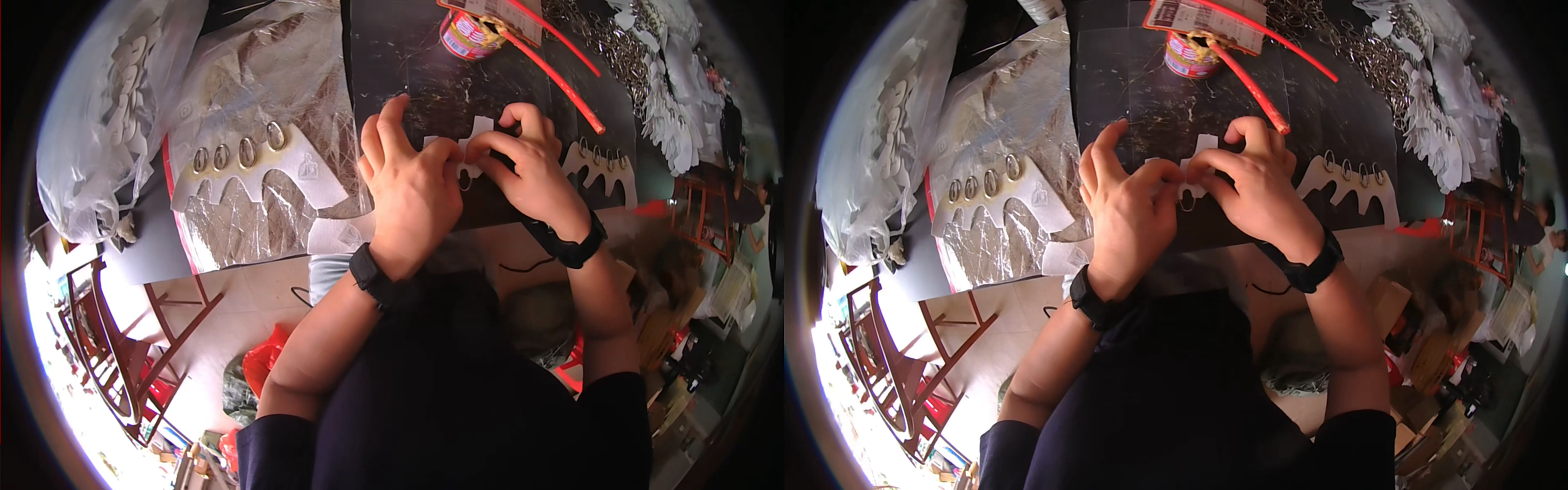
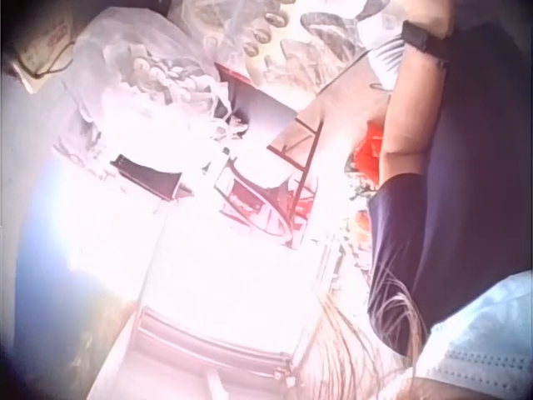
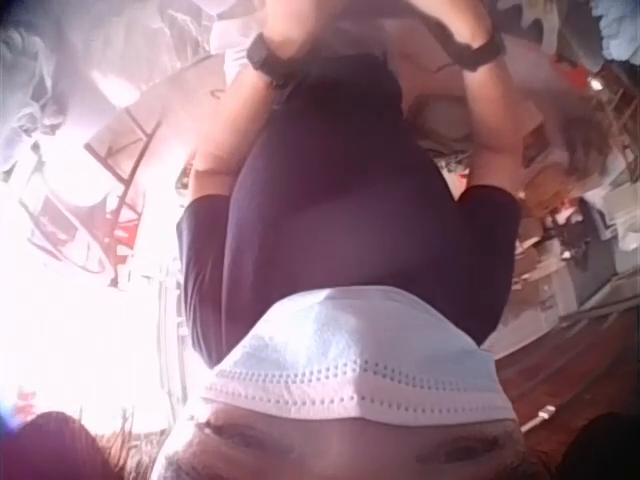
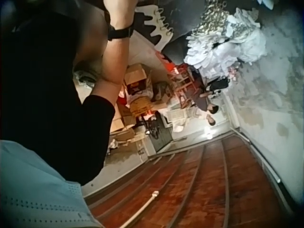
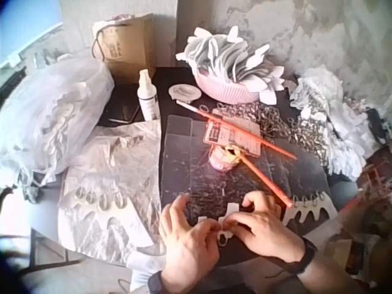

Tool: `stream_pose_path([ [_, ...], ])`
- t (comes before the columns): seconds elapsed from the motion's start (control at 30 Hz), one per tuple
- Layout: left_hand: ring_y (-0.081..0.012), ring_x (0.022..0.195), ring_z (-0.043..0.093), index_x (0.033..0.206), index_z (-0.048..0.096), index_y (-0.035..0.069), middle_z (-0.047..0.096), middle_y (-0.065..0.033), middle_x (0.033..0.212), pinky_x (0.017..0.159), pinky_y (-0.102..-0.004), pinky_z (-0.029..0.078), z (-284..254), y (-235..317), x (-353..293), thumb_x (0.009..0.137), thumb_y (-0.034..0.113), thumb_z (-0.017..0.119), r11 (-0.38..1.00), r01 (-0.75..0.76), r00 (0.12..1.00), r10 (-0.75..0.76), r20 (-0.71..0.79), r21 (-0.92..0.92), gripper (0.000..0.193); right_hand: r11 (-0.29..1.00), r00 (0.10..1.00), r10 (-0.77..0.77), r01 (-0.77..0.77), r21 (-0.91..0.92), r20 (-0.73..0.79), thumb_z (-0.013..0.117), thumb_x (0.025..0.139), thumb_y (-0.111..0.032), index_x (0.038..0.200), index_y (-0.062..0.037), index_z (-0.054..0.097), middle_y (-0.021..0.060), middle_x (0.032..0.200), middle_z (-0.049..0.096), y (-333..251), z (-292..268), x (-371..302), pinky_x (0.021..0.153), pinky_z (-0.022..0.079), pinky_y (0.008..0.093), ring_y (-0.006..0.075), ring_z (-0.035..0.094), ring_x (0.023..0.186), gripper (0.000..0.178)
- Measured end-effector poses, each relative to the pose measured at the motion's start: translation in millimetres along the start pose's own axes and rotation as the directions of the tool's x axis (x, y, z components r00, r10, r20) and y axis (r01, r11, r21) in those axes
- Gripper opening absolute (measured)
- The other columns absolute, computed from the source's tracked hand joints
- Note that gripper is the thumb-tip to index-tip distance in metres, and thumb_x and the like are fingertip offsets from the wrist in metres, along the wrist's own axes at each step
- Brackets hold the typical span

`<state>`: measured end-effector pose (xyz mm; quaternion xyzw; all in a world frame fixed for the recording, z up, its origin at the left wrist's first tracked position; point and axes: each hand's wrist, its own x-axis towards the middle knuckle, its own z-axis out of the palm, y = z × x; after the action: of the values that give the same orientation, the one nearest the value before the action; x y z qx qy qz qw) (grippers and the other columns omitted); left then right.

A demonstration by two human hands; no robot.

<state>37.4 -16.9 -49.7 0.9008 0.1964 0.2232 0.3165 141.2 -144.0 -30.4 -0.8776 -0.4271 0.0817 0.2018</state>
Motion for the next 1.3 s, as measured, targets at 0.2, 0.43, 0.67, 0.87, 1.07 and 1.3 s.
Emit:
stream_pose_path([
  [0.2,-0.0416,0.12,0.033,0.078,0.067,0.012,0.037,-0.0188,0.131,0.092,-0.0485,0.033,-1,1,0,0.068,0.008,0.067,1.0,-0.003,1.0,0.003,0.001,-0.001,0.011,0.998,0.994,-0.036,0.03,0.06,0.107,0.07,0.074,-0.02,0.081,-0.027,0.067,0.0015,0.103,0.039,9,-9,3,0.085,0.033,0.0423,0.0242,0.041,0.106,0.011],
  [0.43,-0.0407,0.121,0.033,0.078,0.067,0.012,0.037,-0.0186,0.131,0.092,-0.0483,0.033,-1,2,1,0.068,0.008,0.066,1.0,-0.01,1.0,0.01,0.004,0.011,0.01,0.996,0.997,0.04,-0.045,0.077,0.059,0.073,0.071,-0.019,0.08,-0.0263,0.067,0.0016,0.104,0.04,2,-4,5,0.086,0.035,0.0436,0.025,0.042,0.105,0.013],
  [0.67,-0.0413,0.121,0.032,0.08,0.068,0.014,0.038,-0.0182,0.13,0.099,-0.049,0.028,-3,4,1,0.067,0.006,0.067,0.999,0.037,0.998,-0.037,0.048,-0.003,0.015,0.986,0.998,0.016,-0.005,0.167,-0.064,0.072,0.069,-0.011,0.078,-0.0183,0.067,0.0027,0.097,0.045,11,-4,6,0.083,0.039,0.0351,0.0221,0.048,0.097,0.012],
  [0.87,-0.0411,0.12,0.032,0.08,0.068,0.014,0.038,-0.018,0.13,0.1,-0.0487,0.028,-4,4,2,0.067,0.006,0.067,0.999,0.031,0.999,-0.031,0.044,-0.008,0.016,0.998,0.991,-0.061,0.064,0.02,-0.12,0.072,0.068,-0.009,0.076,-0.0193,0.067,0.0031,0.099,0.045,-8,-1,3,0.083,0.037,0.0363,0.0238,0.049,0.095,0.013],
  [1.07,-0.0407,0.121,0.032,0.078,0.067,0.014,0.037,-0.0176,0.13,0.096,-0.0487,0.03,-3,3,1,0.067,0.006,0.067,1.0,0.016,0.999,-0.016,0.037,0.002,0.013,0.991,0.973,0.029,0.002,0.134,-0.228,0.07,0.071,-0.007,0.085,-0.0112,0.064,0.0065,0.095,0.051,3,-3,-1,0.085,0.036,0.0381,0.027,0.048,0.097,0.016],
  [1.3,-0.0408,0.122,0.032,0.079,0.066,0.012,0.037,-0.017,0.131,0.093,-0.0486,0.031,-1,1,0,0.067,0.008,0.067,1.0,-0.013,1.0,0.012,0.028,0.012,0.012,0.926,0.965,0.232,-0.182,0.332,-0.119,0.071,0.071,-0.005,0.109,-0.0005,0.047,0.0121,0.073,0.058,-21,6,-5,0.063,0.046,0.0393,0.032,0.058,0.071,0.045],
])
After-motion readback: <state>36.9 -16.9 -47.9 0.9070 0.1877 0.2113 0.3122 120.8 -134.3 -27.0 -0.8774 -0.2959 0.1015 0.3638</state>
